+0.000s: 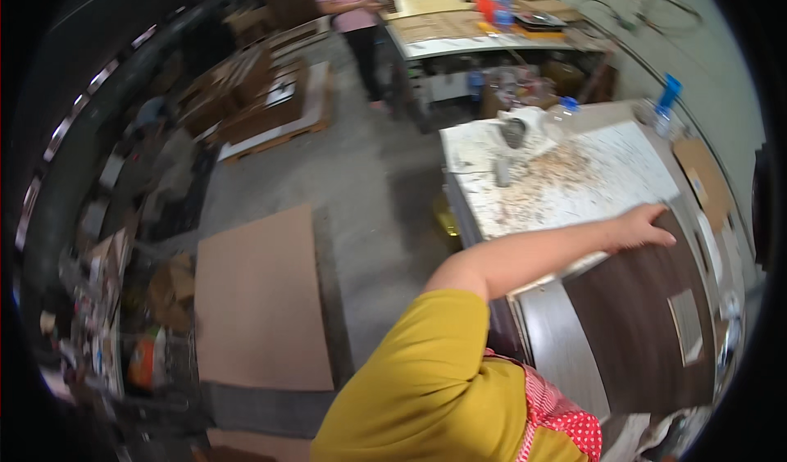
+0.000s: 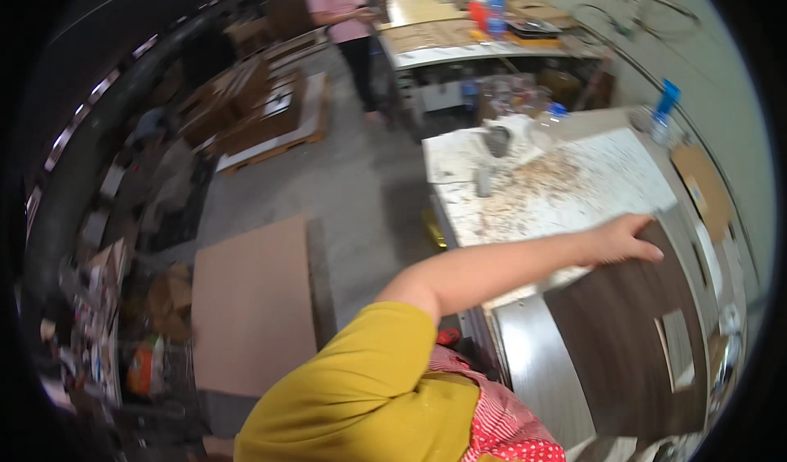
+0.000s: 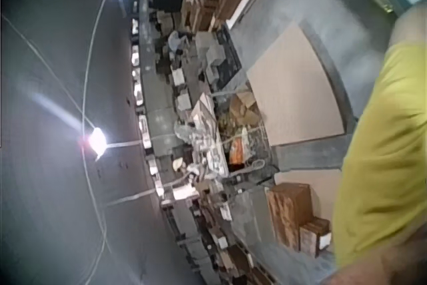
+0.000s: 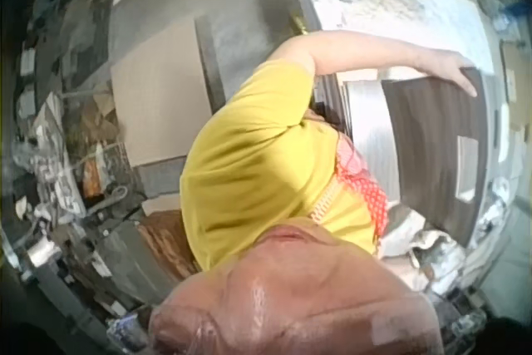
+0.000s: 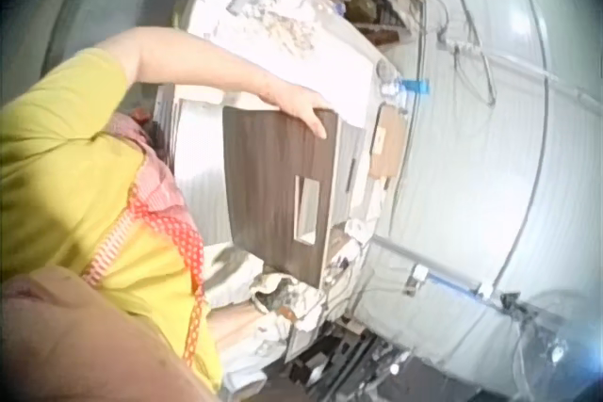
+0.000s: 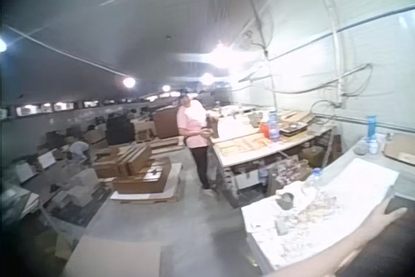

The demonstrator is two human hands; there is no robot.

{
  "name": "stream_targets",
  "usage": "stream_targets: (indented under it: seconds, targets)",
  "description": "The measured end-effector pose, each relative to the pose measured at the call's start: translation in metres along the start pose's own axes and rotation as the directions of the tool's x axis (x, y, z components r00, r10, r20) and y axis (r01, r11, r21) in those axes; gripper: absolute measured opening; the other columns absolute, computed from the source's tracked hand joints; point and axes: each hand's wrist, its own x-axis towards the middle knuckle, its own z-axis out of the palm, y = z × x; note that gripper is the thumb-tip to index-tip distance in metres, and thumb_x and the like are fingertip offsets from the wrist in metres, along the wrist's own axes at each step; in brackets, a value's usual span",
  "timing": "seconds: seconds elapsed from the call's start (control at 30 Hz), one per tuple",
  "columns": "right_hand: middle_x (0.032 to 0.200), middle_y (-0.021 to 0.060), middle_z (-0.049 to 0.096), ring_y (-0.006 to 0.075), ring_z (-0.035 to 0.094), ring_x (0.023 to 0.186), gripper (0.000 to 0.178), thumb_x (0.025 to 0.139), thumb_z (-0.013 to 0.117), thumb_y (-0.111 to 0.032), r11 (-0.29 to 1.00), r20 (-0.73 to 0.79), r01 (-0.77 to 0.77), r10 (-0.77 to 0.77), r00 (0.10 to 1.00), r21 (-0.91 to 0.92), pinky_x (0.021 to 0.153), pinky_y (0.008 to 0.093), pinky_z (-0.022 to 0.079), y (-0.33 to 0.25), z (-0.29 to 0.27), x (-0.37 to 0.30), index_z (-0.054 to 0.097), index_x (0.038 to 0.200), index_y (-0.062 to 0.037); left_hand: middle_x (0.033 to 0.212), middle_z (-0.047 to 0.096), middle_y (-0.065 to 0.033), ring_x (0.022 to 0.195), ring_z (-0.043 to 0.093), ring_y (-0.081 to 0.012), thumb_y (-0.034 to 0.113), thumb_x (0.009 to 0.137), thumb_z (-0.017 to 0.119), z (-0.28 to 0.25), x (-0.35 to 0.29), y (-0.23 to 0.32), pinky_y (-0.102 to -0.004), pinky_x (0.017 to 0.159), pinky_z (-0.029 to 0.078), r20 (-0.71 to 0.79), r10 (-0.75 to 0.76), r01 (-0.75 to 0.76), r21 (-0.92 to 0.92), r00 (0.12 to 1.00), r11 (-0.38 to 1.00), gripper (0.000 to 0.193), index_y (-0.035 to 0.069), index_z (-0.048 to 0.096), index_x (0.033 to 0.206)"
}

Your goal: The person applies liquid from a bottle onto a cloth and wipes grooved wooden boards and panels with cutouts one by one with the cloth.

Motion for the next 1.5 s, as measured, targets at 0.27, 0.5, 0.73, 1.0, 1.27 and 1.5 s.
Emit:
stream_targets:
  seconds: [0.27,0.5,0.73,1.0,1.27,1.5]
  targets:
    - [0.114,0.0111,0.055,0.0246,0.050,0.106,0.033,0.086,0.052,-0.010,0.581,0.029,0.363,-0.504,0.863,-0.728,0.093,0.0325,0.035,-0.020,-0.021,-0.031,0.053,0.119,-0.0043,0.107,0.059,-0.0102,0.098,0.055,-0.0173,0.024,0.077,0.071,-0.028,0.010,0.012,-0.0313,0.088,0.043,0.145,-0.294,0.277,0.124,0.945,0.953,0.050,-0.002,0.054,0.117]
    - [0.118,0.0145,0.057,0.0278,0.052,0.110,0.035,0.087,0.051,-0.009,0.302,0.025,0.262,-0.611,0.791,-0.917,0.096,0.0346,0.037,-0.108,-0.047,-0.048,0.054,0.121,-0.0027,0.104,0.061,-0.0091,0.095,0.058,-0.0165,0.012,0.078,0.069,-0.017,0.018,0.002,-0.0299,0.086,0.045,0.174,-0.220,0.225,-0.014,0.960,0.974,0.042,-0.002,0.055,0.115]
    - [0.116,0.0152,0.058,0.0306,0.054,0.109,0.029,0.089,0.049,-0.008,0.085,0.660,0.851,-0.594,0.460,-0.518,0.093,0.0377,0.040,-0.237,0.155,-0.080,0.056,0.116,-0.0016,0.105,0.060,-0.0156,0.096,0.057,-0.0178,0.026,0.075,0.072,0.002,0.034,-0.028,-0.0312,0.082,0.047,0.344,0.107,-0.061,-0.142,0.933,0.988,0.056,-0.011,0.053,0.113]
    - [0.122,0.0179,0.053,0.0265,0.051,0.114,0.032,0.090,0.046,-0.009,0.785,0.621,0.619,-0.493,0.609,0.016,0.098,0.0343,0.037,-0.183,0.289,-0.024,0.052,0.119,0.0027,0.102,0.064,-0.0032,0.094,0.056,-0.0128,-0.004,0.070,0.066,-0.013,0.008,-0.016,-0.0275,0.086,0.044,0.278,0.225,-0.168,-0.213,0.934,0.962,0.037,0.004,0.062,0.105]
    - [0.132,0.0134,0.046,0.0180,0.036,0.128,0.044,0.093,0.032,-0.014,0.418,0.684,0.903,-0.687,0.245,0.097,0.108,0.0294,0.023,-0.178,0.272,-0.029,0.036,0.134,0.0021,0.104,0.065,-0.0069,0.096,0.058,-0.0161,0.001,0.073,0.068,-0.010,-0.002,-0.001,-0.0292,0.085,0.046,0.343,0.151,-0.111,-0.134,0.927,0.985,0.033,0.001,0.063,0.106]
    - [0.114,0.0167,0.058,0.0315,0.053,0.110,0.028,0.080,0.059,-0.006,0.222,0.544,0.966,-0.798,0.258,-0.132,0.095,0.0370,0.040,-0.255,0.269,-0.105,0.060,0.108,-0.0025,0.080,0.062,-0.0040,0.080,0.054,-0.0120,0.010,0.074,0.061,-0.018,-0.011,0.000,-0.0295,0.073,0.045,0.199,-0.161,0.115,0.224,0.967,0.968,0.027,0.004,0.065,0.100]
